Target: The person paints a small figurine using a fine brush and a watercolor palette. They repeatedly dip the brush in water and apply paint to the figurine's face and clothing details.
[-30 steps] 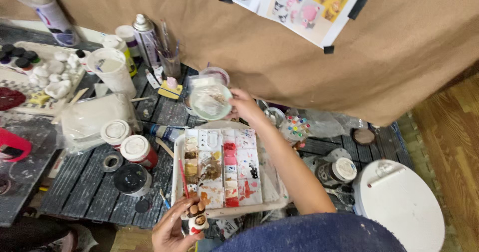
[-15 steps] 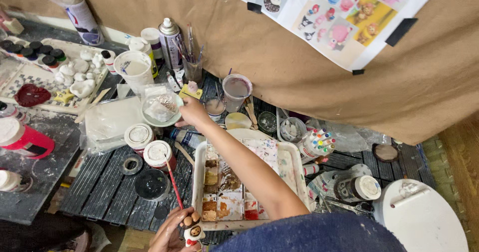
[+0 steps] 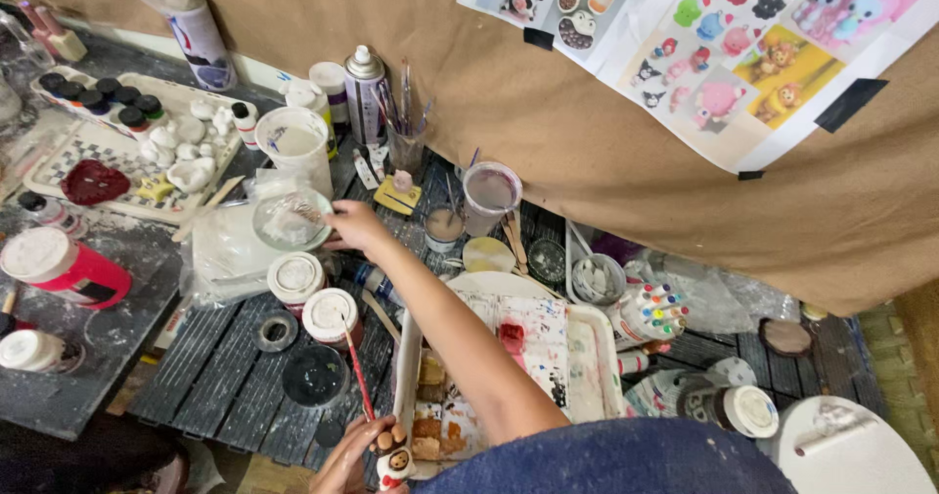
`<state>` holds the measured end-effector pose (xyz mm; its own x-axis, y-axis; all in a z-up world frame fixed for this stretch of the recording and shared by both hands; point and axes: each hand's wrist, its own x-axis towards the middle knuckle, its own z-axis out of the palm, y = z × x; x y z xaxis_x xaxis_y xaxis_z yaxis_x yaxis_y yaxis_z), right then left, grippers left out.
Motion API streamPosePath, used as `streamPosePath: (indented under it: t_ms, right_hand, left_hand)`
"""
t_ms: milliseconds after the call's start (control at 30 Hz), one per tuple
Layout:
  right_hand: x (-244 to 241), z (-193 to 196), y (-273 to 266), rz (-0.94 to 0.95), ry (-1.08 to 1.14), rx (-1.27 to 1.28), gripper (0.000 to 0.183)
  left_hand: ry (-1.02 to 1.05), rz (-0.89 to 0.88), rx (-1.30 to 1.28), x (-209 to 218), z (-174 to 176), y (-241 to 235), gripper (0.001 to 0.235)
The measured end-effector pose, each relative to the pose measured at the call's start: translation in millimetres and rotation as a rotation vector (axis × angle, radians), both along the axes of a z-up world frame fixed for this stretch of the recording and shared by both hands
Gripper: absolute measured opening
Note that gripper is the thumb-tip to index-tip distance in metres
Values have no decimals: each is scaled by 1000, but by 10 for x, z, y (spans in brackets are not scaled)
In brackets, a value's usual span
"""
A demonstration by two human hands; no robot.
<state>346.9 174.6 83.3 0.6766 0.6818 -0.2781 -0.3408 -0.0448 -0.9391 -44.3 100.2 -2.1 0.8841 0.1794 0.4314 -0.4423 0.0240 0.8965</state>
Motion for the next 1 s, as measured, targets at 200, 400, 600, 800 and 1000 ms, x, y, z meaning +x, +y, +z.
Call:
streamPosePath:
  t_ms: [200, 400, 600, 800, 1000]
  right_hand:
    - [-175, 21, 171, 6, 6, 31, 48]
    - [-303, 113, 222, -12, -52, -15, 51]
    - [-564, 815, -432, -328, -847, -311, 55]
    - [-1629, 1797, -2747, -163, -1572, -306, 53]
    - [-3105, 1692, -4176, -348, -1245, -432, 37]
  left_hand:
    - [6, 155, -28, 76, -16, 109, 75]
    - [-175, 253, 183, 131, 88, 241, 86]
    - [-202, 262, 134, 48, -32, 190, 85]
    - [-106, -269, -319, -15, -15, -354, 71]
    - [-152, -330, -255, -58, 70, -1322, 74]
